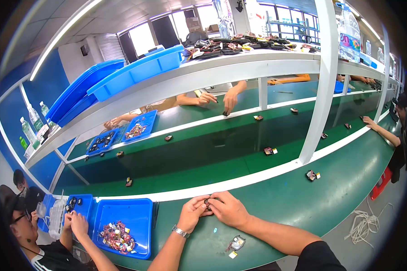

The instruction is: Assembling small electronic or mechanical components at a factory workbench along an assembly line.

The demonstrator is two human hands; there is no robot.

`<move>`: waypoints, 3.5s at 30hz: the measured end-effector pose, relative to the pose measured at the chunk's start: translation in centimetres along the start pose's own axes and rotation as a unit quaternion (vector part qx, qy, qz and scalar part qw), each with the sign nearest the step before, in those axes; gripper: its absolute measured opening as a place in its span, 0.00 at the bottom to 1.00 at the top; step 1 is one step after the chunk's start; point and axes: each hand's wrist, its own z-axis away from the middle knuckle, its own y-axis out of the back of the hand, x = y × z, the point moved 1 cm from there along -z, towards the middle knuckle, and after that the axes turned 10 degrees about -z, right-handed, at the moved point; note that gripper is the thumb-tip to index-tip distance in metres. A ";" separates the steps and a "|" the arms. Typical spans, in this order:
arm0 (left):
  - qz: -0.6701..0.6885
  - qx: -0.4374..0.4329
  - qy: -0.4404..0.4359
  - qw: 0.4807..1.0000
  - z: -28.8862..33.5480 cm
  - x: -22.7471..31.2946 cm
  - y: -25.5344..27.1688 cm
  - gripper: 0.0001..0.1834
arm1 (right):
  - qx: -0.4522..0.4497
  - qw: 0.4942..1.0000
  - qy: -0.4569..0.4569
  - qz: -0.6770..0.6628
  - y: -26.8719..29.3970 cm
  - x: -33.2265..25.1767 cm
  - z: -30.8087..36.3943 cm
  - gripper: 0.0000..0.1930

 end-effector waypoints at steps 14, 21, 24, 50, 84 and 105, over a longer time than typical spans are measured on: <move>-0.040 0.035 -0.015 0.998 0.1 0.1 -0.6 0.15 | 0.016 1.000 0.015 -0.001 -0.2 -0.3 -0.1 0.09; -0.073 0.058 -0.007 0.996 0.1 -0.1 -1.0 0.14 | 0.044 0.986 -0.087 -0.134 -0.4 0.7 0.1 0.07; -0.088 0.064 -0.005 0.994 0.1 -0.1 -1.0 0.13 | 0.042 0.989 -0.071 -0.126 -0.4 0.5 0.1 0.06; -0.049 -0.007 0.012 0.999 -0.1 -0.1 -0.4 0.17 | -0.022 0.999 0.003 0.036 -0.5 0.4 0.6 0.06; -0.106 0.023 -0.047 0.993 -0.4 -0.8 0.2 0.16 | -0.382 0.872 -0.278 -0.131 8.9 -2.0 2.9 0.19; 0.020 -0.055 -0.009 0.998 0.0 -0.5 -0.2 0.26 | 0.075 0.802 -0.382 -0.452 -1.9 4.4 0.7 0.08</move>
